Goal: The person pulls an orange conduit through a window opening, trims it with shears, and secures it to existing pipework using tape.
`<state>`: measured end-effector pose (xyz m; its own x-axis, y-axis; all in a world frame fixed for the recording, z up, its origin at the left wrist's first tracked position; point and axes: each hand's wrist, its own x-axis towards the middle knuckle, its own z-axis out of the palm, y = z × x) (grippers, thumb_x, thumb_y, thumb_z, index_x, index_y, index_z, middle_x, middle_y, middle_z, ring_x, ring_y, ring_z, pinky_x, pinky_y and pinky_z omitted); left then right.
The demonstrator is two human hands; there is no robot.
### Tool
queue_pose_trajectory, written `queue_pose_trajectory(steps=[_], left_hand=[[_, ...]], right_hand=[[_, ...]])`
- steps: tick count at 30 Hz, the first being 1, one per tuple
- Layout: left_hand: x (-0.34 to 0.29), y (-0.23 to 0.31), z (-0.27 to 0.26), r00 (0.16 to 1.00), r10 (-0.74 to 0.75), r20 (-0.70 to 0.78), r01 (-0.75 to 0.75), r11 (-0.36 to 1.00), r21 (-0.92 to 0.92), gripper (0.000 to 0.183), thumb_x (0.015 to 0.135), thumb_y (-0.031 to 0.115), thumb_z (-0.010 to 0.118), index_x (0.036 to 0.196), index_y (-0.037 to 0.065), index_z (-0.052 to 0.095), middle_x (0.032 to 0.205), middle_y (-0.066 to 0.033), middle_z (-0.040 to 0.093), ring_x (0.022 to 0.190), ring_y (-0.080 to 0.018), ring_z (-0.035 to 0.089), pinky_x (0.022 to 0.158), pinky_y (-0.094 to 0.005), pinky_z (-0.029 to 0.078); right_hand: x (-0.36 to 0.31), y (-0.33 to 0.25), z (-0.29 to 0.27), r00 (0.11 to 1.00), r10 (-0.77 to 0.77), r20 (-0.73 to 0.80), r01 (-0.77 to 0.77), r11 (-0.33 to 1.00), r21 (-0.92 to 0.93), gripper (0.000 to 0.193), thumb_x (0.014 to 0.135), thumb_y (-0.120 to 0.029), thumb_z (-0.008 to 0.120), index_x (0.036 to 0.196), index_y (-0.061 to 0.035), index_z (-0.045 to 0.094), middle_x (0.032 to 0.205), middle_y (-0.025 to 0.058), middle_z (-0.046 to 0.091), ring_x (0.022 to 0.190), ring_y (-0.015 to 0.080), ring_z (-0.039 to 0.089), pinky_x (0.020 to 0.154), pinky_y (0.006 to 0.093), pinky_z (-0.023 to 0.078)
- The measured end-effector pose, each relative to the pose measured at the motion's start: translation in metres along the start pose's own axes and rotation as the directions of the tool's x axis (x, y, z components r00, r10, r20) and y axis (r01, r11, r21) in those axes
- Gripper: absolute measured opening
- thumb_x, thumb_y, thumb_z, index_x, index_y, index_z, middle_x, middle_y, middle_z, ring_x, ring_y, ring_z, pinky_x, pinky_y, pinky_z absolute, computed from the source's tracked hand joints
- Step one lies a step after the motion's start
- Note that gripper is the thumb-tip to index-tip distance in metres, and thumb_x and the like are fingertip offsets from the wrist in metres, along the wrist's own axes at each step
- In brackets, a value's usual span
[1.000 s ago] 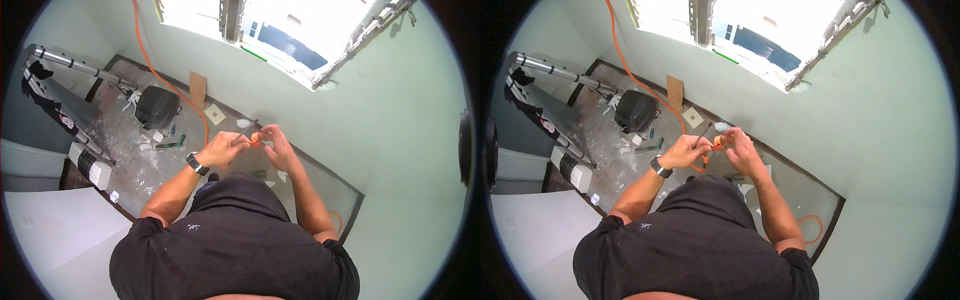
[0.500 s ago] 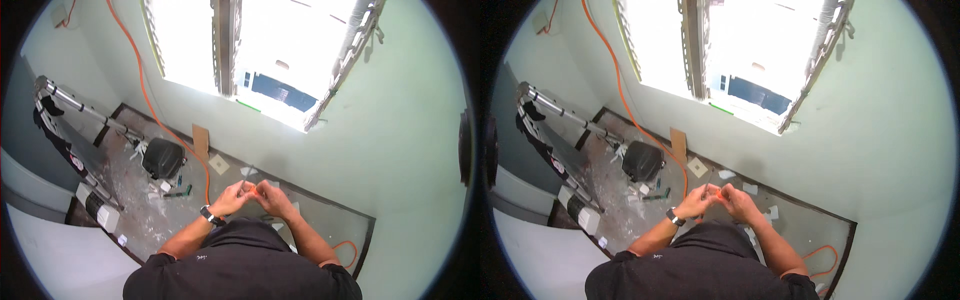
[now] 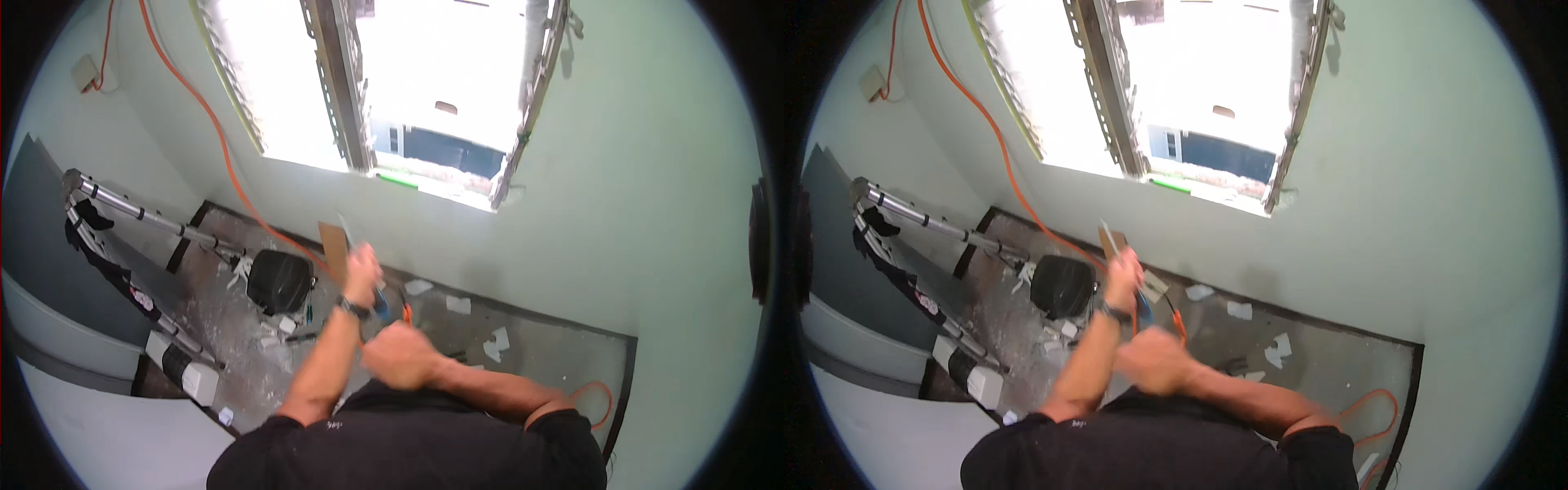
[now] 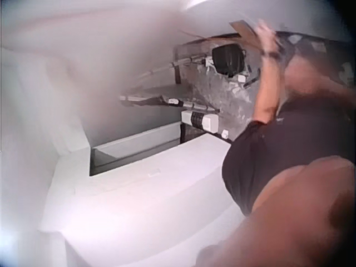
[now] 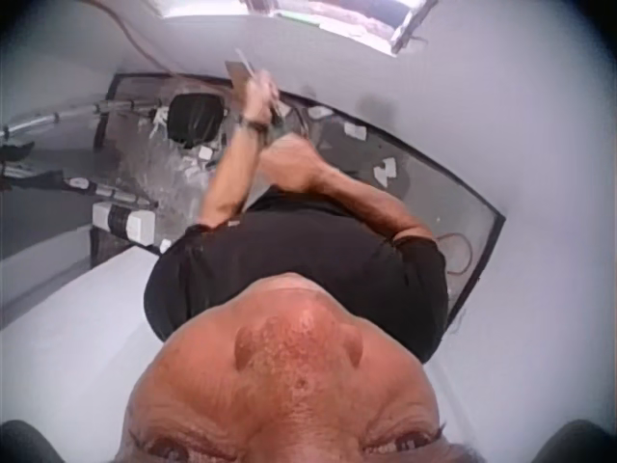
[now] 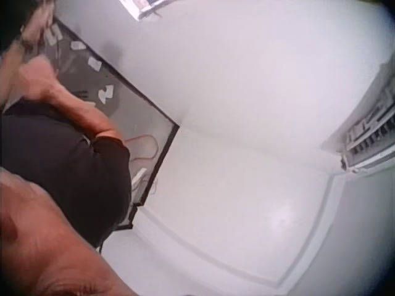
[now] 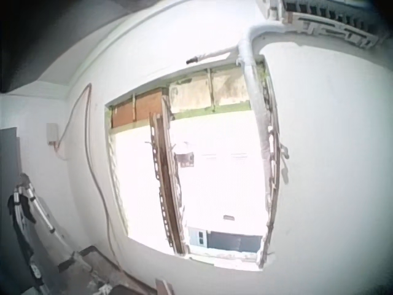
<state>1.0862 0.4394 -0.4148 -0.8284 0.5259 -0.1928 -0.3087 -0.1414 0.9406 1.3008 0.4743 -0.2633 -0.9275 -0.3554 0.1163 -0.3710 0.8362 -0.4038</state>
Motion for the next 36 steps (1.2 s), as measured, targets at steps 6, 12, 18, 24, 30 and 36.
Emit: queue_pose_trajectory(steps=[6, 12, 18, 24, 30, 36], left_hand=[[-0.052, 0.129, 0.031, 0.955, 0.274, 0.110, -0.296, 0.877, 0.378, 0.033, 0.107, 0.033, 0.059, 0.121, 0.004, 0.055, 0.072, 0.0031, 0.054, 0.053, -0.0083, 0.052, 0.049, -0.0238, 0.044], [-0.115, 0.155, 0.074, 0.879, 0.318, 0.356, -0.389, 0.909, 0.148, 0.031, 0.108, 0.032, 0.056, 0.126, 0.007, 0.053, 0.068, -0.0008, 0.048, 0.056, -0.0104, 0.053, 0.048, -0.0239, 0.037], [-0.120, 0.161, 0.085, 0.784, 0.511, 0.352, -0.370, 0.840, -0.396, 0.036, 0.102, 0.040, 0.064, 0.125, 0.015, 0.053, 0.093, -0.0056, 0.052, 0.070, -0.0183, 0.059, 0.049, -0.0217, 0.038], [-0.101, 0.122, 0.087, 0.834, 0.528, 0.159, -0.271, 0.644, -0.716, 0.028, 0.099, 0.041, 0.065, 0.113, 0.017, 0.059, 0.093, -0.0019, 0.061, 0.083, -0.0188, 0.065, 0.052, -0.0220, 0.042], [-0.097, 0.101, 0.095, 0.947, 0.320, -0.021, -0.238, 0.659, -0.714, 0.029, 0.098, 0.044, 0.065, 0.108, 0.018, 0.062, 0.099, -0.0019, 0.069, 0.080, -0.0168, 0.066, 0.052, -0.0220, 0.042], [-0.078, 0.084, 0.086, 0.990, 0.066, -0.122, -0.123, 0.829, -0.545, 0.029, 0.103, 0.043, 0.059, 0.106, 0.014, 0.058, 0.105, -0.0085, 0.072, 0.085, -0.0204, 0.072, 0.052, -0.0233, 0.043]], right_hand=[[-0.051, 0.136, 0.026, 0.783, 0.582, -0.220, -0.491, 0.796, 0.354, 0.075, 0.082, -0.046, 0.081, 0.133, -0.0017, 0.047, 0.126, 0.0232, 0.058, 0.121, 0.0388, 0.057, 0.100, 0.0485, 0.048], [-0.024, 0.162, 0.129, 0.893, 0.425, -0.147, -0.283, 0.786, 0.550, 0.096, 0.083, -0.046, 0.083, 0.148, -0.0023, 0.028, 0.149, 0.0292, 0.043, 0.140, 0.0399, 0.046, 0.115, 0.0467, 0.039], [-0.018, 0.151, 0.142, 0.866, 0.500, -0.013, -0.282, 0.510, 0.813, 0.047, 0.101, -0.022, 0.063, 0.134, -0.0019, 0.038, 0.125, 0.0204, 0.062, 0.118, 0.0299, 0.065, 0.102, 0.0414, 0.049], [-0.042, 0.184, 0.141, 0.799, 0.601, -0.028, -0.213, 0.327, 0.921, 0.060, 0.093, -0.027, 0.075, 0.131, 0.0011, 0.038, 0.123, 0.0198, 0.061, 0.116, 0.0296, 0.065, 0.100, 0.0416, 0.051], [-0.059, 0.191, 0.160, 0.858, 0.508, -0.073, -0.236, 0.518, 0.822, 0.070, 0.092, -0.033, 0.076, 0.137, 0.0011, 0.035, 0.134, 0.0247, 0.054, 0.132, 0.0347, 0.054, 0.112, 0.0431, 0.041], [-0.034, 0.202, 0.213, 0.925, 0.380, -0.023, -0.189, 0.512, 0.838, 0.067, 0.094, -0.031, 0.073, 0.138, 0.0015, 0.034, 0.127, 0.0258, 0.058, 0.121, 0.0367, 0.061, 0.101, 0.0430, 0.047]])
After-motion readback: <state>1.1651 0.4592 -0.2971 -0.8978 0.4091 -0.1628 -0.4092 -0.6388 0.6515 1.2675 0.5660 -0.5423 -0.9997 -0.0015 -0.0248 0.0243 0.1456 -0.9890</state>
